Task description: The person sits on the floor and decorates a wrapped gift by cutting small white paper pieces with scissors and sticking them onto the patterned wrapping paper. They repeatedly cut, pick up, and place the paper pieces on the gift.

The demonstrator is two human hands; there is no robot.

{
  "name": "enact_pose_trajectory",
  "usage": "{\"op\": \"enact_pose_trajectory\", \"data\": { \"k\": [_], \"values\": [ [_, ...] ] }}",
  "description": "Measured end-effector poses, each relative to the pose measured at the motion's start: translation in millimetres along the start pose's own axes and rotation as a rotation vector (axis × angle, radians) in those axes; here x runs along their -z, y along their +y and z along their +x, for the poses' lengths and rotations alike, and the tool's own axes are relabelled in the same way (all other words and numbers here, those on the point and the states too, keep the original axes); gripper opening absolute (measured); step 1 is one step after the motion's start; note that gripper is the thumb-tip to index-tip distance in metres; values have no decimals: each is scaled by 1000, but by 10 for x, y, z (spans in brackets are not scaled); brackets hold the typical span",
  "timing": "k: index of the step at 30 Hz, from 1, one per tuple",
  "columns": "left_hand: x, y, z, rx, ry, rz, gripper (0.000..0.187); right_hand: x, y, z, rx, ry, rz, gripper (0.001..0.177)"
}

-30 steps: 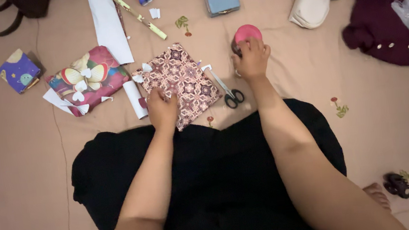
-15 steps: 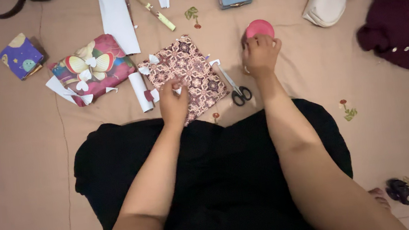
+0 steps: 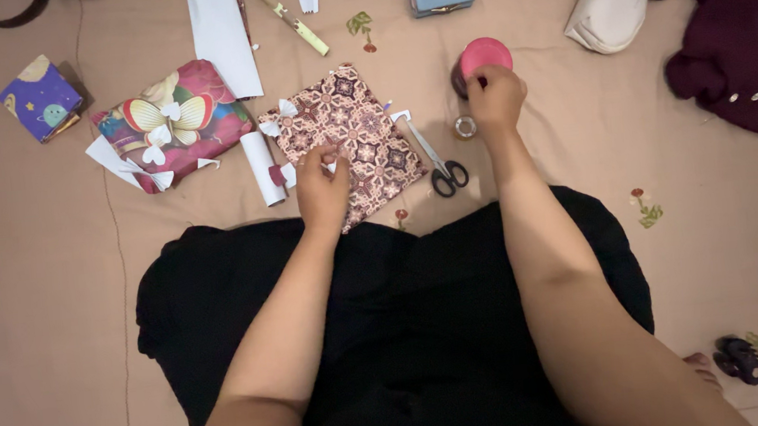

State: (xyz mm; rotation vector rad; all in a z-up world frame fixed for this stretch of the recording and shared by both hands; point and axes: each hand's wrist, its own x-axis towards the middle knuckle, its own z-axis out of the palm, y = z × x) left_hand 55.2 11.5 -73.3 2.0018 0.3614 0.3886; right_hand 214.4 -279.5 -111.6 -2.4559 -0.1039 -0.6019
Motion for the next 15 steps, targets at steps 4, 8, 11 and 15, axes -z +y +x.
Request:
{"op": "enact_pose_trajectory", "data": {
  "k": [4,8,11,15],
  "values": [
    [-4,-24,-14,-14,-11,17,23,-53,109,-4,-4,5,16,9],
    [-16,-86,-21,-10,-31,31,22,-167,263,-2,-70,11,1,8],
    [-33,-173,-28,-51,-19,26,21,-255,421,-18,-117,33,24,8],
    [-40,-245,-27,-18,-48,27,22,-308,467,77,-269,38,526,14]
  ]
}}
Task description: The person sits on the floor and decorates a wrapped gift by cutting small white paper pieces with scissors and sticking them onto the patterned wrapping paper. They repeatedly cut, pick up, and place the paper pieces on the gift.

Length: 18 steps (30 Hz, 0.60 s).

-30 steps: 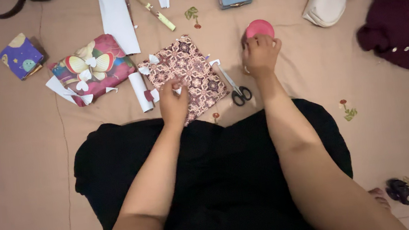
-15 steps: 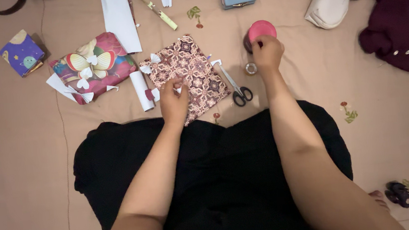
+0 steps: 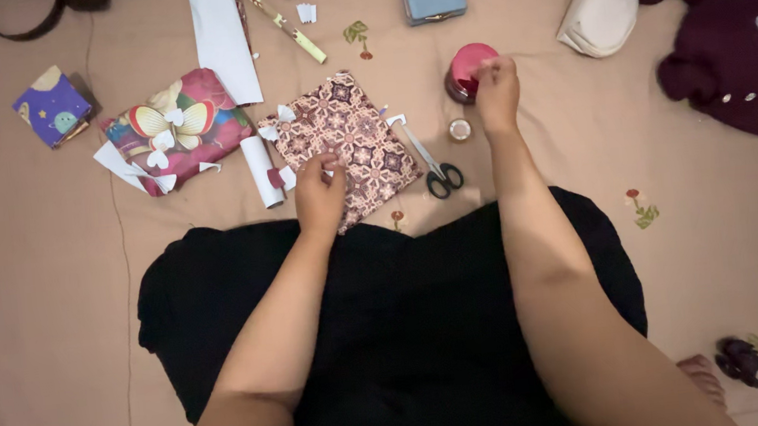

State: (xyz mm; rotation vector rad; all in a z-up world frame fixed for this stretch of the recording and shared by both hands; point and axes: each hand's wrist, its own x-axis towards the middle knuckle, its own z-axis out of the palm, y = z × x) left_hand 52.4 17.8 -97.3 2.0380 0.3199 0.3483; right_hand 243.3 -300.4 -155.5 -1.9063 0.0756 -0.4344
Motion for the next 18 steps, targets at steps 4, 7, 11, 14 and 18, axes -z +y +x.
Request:
{"op": "enact_pose_trajectory", "data": {
  "k": [4,7,11,14,18],
  "values": [
    [17,132,-26,88,4,-268,21,6,-389,-82,-126,-121,318,10],
    [112,456,-72,221,-80,-604,20,25,-1012,-279,-243,-244,642,7],
    [371,1101,-169,317,-227,-887,18,18,-2014,-727,-50,-249,584,7],
    [605,1579,-260,352,-299,-960,23,74,-2659,-1122,284,-283,515,4],
    [1012,1931,-415,450,-397,-1097,24,303,-3233,-1579,729,-156,179,15]
  ]
}}
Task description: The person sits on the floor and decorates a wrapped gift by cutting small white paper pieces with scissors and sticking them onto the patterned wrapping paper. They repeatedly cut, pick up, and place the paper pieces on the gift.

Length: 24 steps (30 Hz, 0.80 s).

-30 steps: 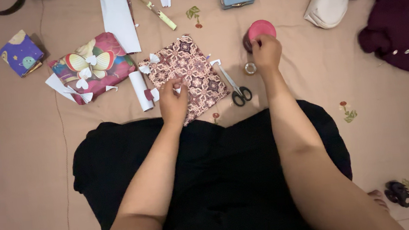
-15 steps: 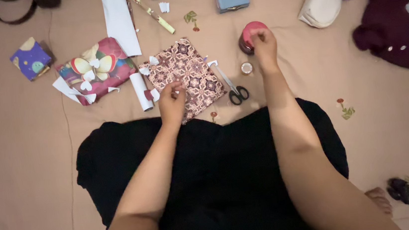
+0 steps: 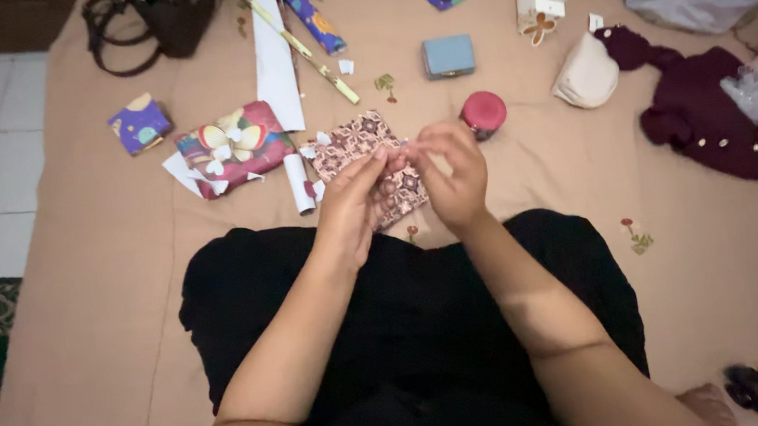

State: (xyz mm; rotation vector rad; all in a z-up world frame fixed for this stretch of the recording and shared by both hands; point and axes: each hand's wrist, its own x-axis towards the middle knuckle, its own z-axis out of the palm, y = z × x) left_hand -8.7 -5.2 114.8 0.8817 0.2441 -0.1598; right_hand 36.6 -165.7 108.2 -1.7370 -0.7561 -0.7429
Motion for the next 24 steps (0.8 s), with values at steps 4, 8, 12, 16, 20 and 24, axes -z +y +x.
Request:
{"op": "enact_pose_trajectory", "data": {
  "k": [4,8,12,16,20,24],
  "values": [
    [16,163,-256,3,-60,39,24,68,-407,59,201,-7,-62,22],
    [69,174,-374,-8,-82,75,19,120,-614,91,314,-37,-118,23],
    [63,199,-430,-59,-64,148,19,184,-730,97,338,-90,-167,21],
    [63,256,-509,-58,-47,127,21,223,-757,81,376,-74,-199,20],
    [51,221,-538,-157,8,256,22,252,-750,29,462,-16,-301,21],
    [90,156,-557,-87,-108,203,21,289,-716,-17,512,-5,-378,23]
  ]
}}
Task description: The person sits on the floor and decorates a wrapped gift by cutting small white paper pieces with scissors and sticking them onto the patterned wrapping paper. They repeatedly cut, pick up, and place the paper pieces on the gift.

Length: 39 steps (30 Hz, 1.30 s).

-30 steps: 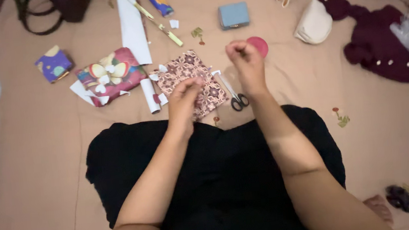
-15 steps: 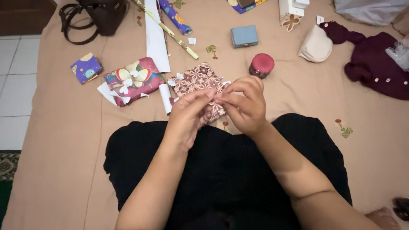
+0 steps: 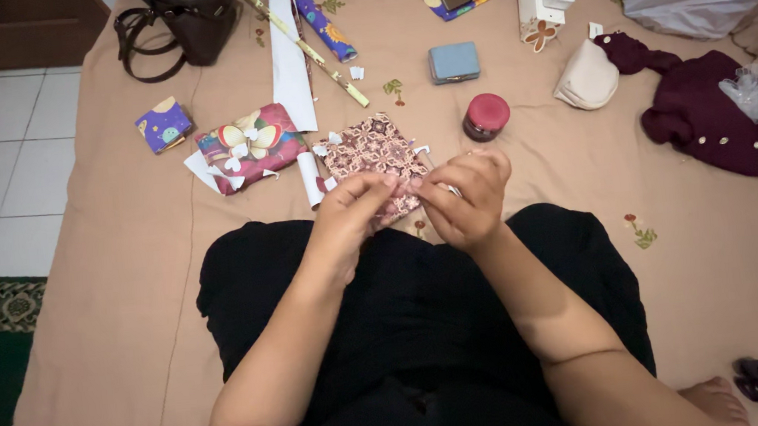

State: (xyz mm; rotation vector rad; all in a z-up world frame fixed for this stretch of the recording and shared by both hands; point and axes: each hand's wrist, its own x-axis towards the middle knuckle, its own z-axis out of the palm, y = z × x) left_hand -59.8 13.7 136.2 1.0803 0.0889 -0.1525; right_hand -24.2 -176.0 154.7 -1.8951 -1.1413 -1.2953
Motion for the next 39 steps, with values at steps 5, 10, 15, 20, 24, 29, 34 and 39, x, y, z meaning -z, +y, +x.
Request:
{"op": "enact_pose_trajectory", "data": {
  "k": [5,10,15,20,24,29,34,39],
  "values": [
    [-18,-52,14,18,-6,-18,20,-16,24,-26,35,-13,-27,24],
    [-42,-72,33,-82,30,25,16,-25,25,-39,-30,-45,47,24],
    [-54,-57,16,-333,54,300,12,-153,60,-132,-475,-87,514,27],
    [-67,77,-76,-662,4,636,13,-226,155,-312,-1057,-66,1345,34],
    [-138,179,-146,-674,-45,679,17,-263,183,-373,-1182,-43,1628,36],
    [-195,248,-192,-733,-46,745,20,-214,157,-327,-1324,-82,1852,33],
    [-216,239,-217,-732,-34,767,22,-170,104,-235,-1361,-58,1958,30],
    [-153,121,-172,-677,-21,708,19,-174,97,-241,-1365,-53,1948,32]
  ]
}}
